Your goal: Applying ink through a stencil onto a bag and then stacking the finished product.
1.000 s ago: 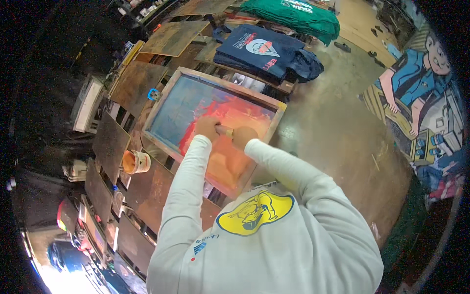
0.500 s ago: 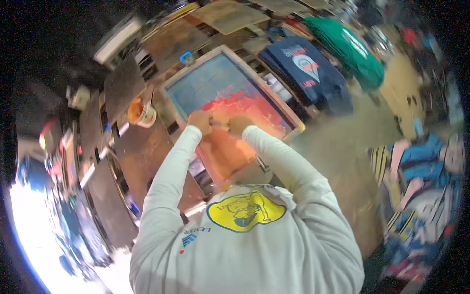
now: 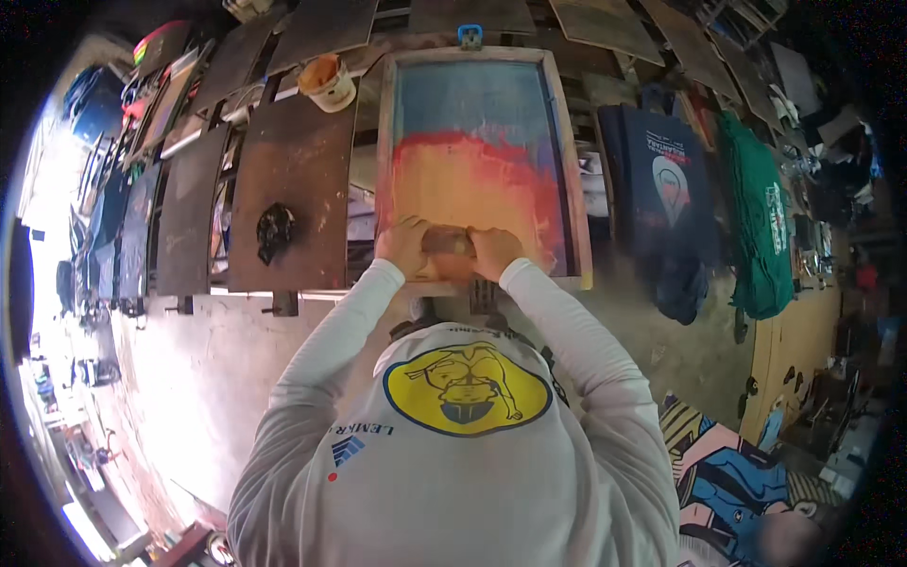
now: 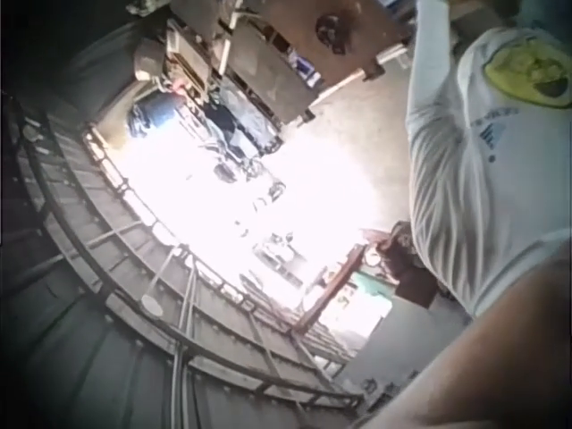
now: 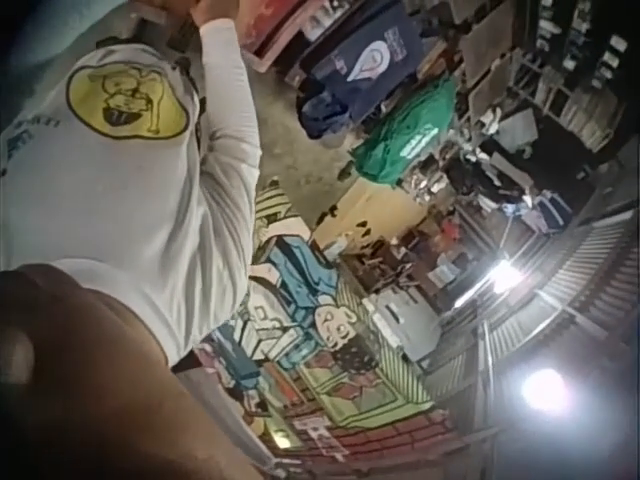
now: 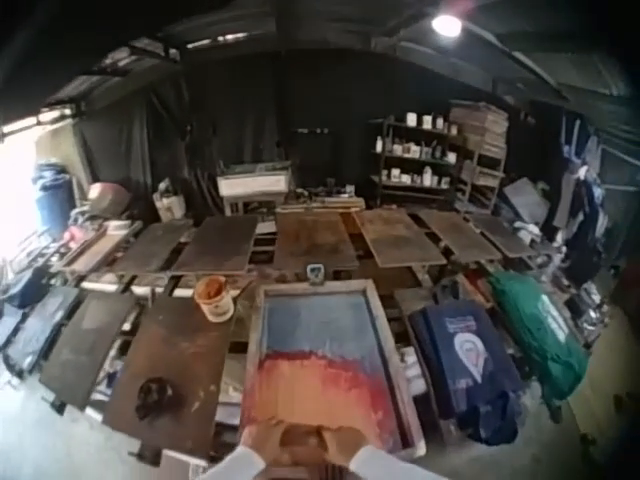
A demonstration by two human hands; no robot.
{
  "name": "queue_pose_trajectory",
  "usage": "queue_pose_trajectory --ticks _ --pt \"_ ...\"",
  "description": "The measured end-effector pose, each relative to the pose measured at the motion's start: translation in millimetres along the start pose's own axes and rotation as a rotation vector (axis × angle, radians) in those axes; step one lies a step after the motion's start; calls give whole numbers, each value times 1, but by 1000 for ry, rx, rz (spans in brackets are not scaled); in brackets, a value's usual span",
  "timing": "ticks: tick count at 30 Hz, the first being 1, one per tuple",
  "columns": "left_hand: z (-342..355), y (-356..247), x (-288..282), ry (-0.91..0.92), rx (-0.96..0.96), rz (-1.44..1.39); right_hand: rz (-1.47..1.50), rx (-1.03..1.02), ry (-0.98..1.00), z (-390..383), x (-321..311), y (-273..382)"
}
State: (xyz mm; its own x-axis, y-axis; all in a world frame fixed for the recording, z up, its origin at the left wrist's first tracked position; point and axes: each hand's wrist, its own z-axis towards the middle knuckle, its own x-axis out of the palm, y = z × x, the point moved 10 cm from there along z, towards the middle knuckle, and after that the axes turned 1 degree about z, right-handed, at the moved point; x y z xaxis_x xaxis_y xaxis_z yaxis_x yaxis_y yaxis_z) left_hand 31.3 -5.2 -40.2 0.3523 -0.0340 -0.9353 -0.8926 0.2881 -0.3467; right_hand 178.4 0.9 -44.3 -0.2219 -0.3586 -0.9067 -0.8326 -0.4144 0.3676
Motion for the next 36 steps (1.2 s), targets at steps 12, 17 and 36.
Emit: queue_pose_trajectory --ticks 12,17,36 --pt "-28 -19 -15 195 -49 27 192 -245 96 -14 2 8" --pt "-7 -13 -4 203 18 -55 191 -234 102 17 -10 -6" --pt "65 39 9 152 102 82 -216 -54 -190 68 -45 -7"
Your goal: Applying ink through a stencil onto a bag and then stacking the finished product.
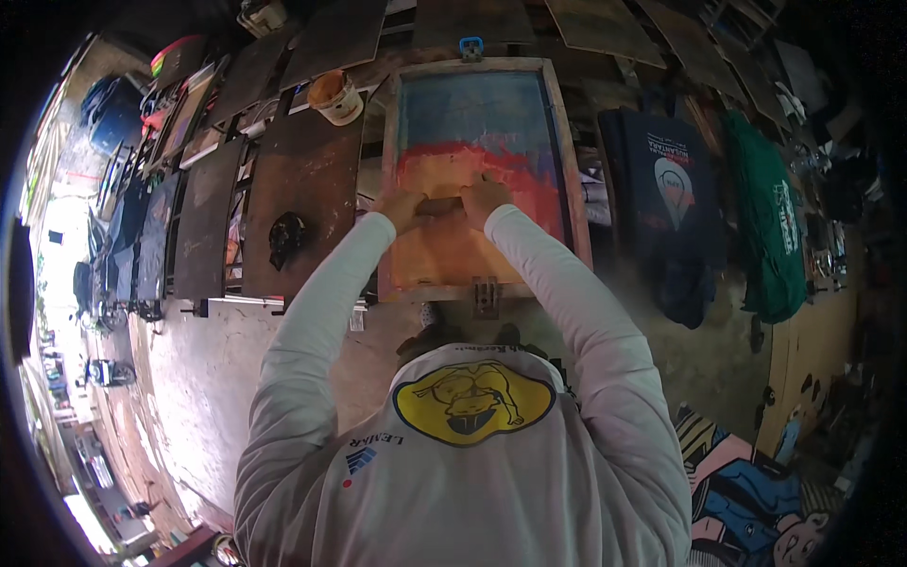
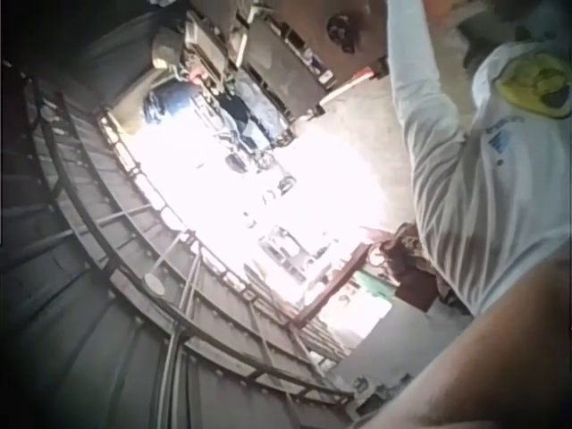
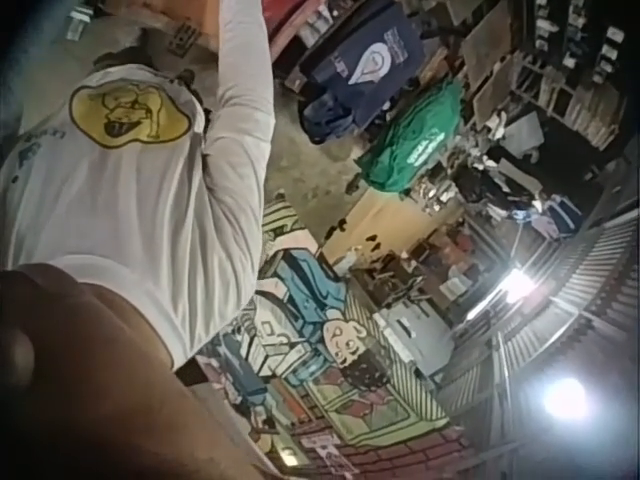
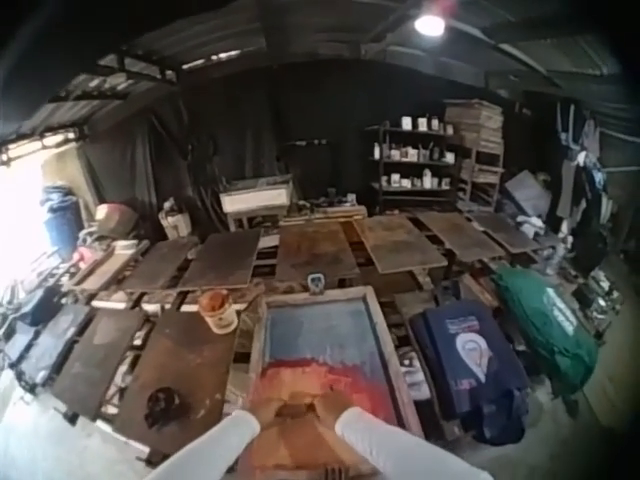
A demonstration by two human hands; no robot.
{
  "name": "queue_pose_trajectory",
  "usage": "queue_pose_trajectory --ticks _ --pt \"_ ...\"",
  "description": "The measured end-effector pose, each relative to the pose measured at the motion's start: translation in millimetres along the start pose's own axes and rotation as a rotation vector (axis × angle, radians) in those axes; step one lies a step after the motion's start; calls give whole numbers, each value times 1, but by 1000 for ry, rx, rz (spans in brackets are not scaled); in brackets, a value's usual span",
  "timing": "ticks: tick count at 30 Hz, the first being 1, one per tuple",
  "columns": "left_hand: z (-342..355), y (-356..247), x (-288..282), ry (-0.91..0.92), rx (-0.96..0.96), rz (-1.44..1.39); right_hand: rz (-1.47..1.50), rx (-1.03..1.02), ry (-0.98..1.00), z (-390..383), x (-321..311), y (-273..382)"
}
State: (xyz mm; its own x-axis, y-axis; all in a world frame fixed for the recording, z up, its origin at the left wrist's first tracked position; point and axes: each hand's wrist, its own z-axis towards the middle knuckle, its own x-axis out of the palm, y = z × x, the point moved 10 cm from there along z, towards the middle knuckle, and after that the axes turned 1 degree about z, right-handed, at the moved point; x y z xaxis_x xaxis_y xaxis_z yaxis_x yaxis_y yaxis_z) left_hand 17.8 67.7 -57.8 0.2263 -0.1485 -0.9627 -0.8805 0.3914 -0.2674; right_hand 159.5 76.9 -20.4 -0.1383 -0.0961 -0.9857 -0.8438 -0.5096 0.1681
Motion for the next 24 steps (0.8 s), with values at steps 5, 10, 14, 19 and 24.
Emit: queue_pose_trajectory --ticks 5,10,14,19,24 --pt "-26 -19 22 71 -41 105 121 -35 -110 -28 21 13" --pt "-90 -66 12 -16 16 33 107 67 -138 -95 23 42" --pt "-116 -66 5 -200 131 -112 148 42 -125 -115 18 64" --pt "-63 -40 8 140 26 -154 95 41 43 -65 13 44" --pt "9 -20 -9 200 30 -200 99 185 128 1 13 -6"
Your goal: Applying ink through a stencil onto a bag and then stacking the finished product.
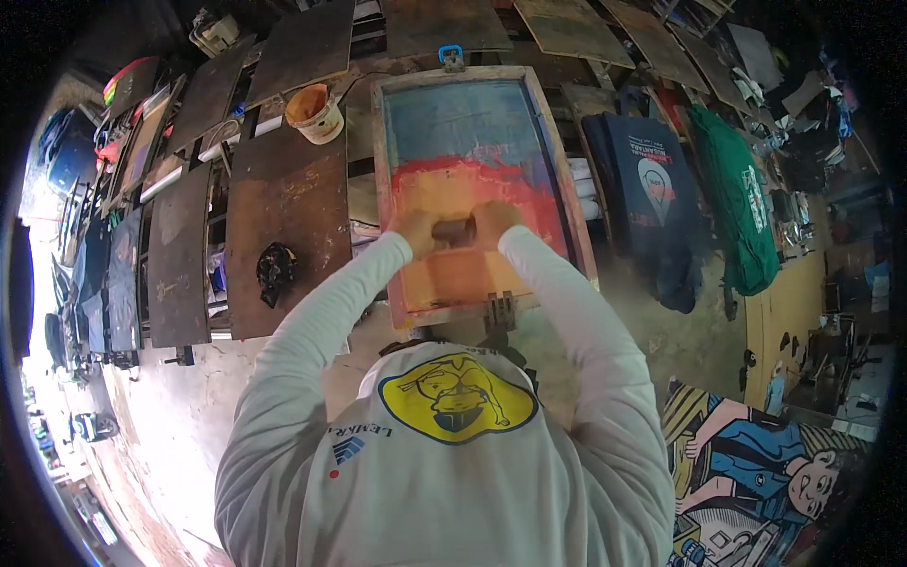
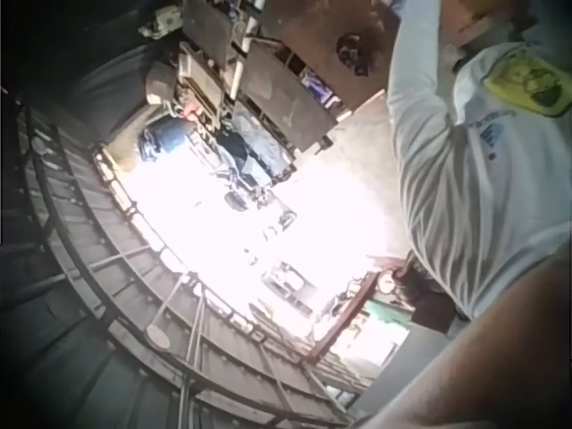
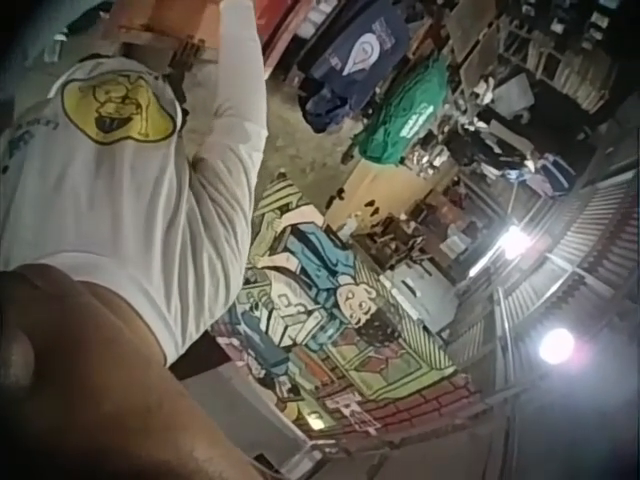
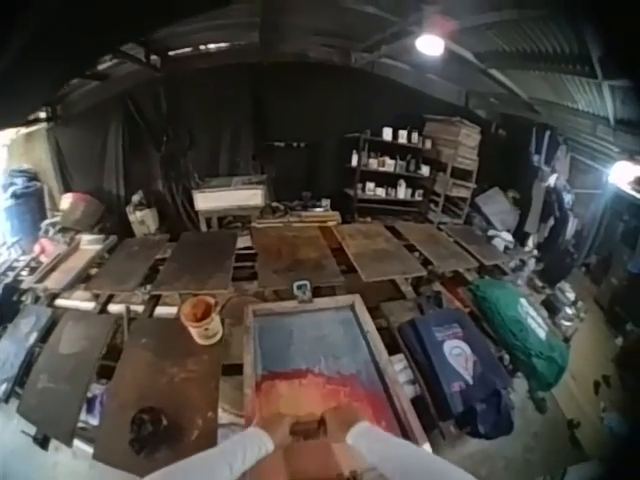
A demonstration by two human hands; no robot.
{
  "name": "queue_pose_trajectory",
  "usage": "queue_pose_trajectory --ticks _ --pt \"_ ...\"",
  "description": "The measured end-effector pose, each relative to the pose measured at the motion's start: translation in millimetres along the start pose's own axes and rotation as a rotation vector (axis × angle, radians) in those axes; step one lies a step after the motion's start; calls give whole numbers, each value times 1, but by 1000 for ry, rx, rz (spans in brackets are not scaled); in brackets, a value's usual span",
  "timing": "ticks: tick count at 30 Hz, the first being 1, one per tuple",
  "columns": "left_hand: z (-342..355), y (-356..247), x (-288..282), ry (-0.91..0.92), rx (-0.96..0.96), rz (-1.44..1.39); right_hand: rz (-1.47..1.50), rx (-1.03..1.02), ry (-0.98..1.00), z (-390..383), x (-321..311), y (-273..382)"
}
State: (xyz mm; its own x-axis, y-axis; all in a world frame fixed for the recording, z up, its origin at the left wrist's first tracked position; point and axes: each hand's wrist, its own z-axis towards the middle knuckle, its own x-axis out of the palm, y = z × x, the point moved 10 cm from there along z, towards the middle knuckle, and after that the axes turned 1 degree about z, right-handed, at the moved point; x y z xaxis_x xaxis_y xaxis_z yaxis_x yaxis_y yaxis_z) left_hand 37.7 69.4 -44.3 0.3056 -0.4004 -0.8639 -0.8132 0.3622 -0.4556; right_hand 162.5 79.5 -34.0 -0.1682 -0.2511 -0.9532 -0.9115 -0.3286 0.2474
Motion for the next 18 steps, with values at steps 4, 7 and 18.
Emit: queue_pose_trajectory --ticks 4,7,18 --pt "27 29 5 -141 36 -16 -41 69 -72 24 -11 -2" --pt "5 19 22 -158 -4 23 33 84 -95 -12 -10 5" --pt "-112 -49 49 -509 -83 100 -52 -201 -42 -104 29 46"
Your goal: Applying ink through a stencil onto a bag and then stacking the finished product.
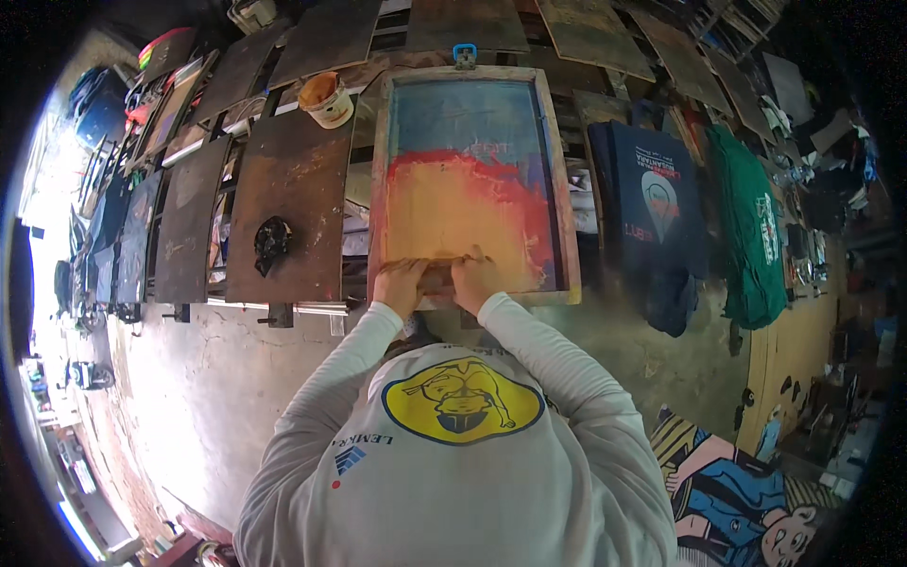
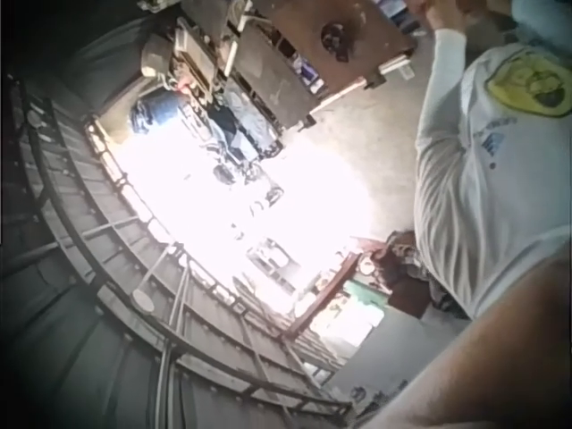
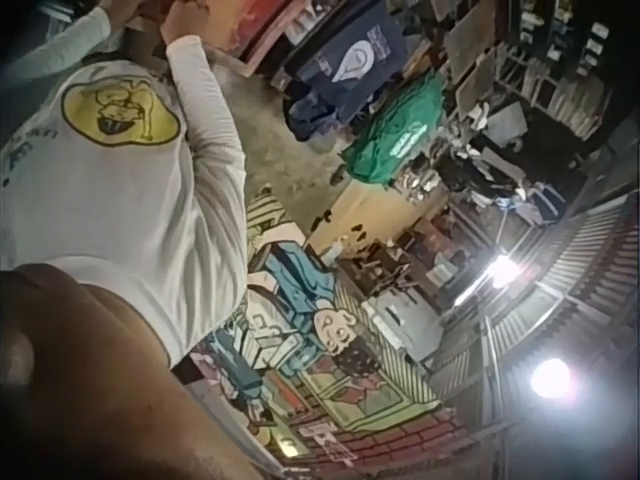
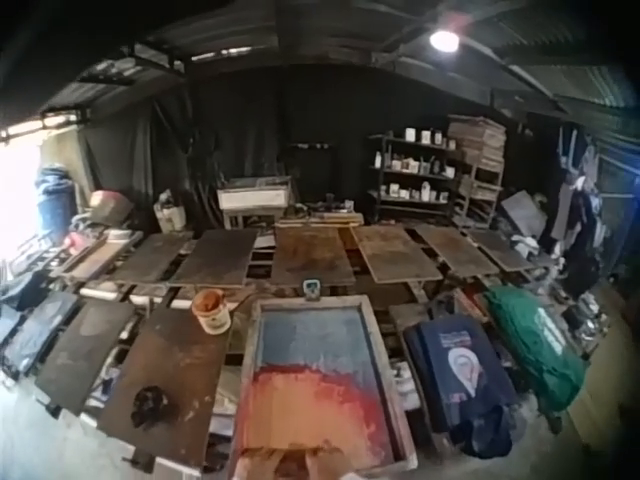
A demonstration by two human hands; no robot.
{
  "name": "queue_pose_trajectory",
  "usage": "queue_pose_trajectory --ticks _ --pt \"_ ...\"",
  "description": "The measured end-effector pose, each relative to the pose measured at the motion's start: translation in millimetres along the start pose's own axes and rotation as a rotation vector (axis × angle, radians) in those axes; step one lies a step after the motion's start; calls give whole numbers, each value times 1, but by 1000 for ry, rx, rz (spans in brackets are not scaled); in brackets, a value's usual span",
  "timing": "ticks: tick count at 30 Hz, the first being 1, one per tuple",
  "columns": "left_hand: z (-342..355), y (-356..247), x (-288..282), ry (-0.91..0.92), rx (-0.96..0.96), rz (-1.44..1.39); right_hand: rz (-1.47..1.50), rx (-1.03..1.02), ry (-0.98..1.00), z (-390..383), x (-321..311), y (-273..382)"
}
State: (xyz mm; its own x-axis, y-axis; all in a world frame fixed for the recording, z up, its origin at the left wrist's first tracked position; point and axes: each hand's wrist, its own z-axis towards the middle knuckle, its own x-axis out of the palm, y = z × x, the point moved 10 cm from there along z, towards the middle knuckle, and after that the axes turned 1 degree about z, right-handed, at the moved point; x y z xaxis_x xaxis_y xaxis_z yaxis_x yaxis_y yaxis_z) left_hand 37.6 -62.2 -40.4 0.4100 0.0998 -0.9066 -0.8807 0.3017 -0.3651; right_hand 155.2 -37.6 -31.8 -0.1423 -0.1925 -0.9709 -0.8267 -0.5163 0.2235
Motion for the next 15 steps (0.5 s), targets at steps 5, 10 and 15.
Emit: queue_pose_trajectory --ticks 5,10,15 --pt "51 13 -5 374 -143 35 1 29 78 42 -26 -19" --pt "105 37 -7 391 35 -85 32 -6 271 107 -16 -41" --pt "156 118 7 60 -528 -978 81 -58 292 173 -23 -55"
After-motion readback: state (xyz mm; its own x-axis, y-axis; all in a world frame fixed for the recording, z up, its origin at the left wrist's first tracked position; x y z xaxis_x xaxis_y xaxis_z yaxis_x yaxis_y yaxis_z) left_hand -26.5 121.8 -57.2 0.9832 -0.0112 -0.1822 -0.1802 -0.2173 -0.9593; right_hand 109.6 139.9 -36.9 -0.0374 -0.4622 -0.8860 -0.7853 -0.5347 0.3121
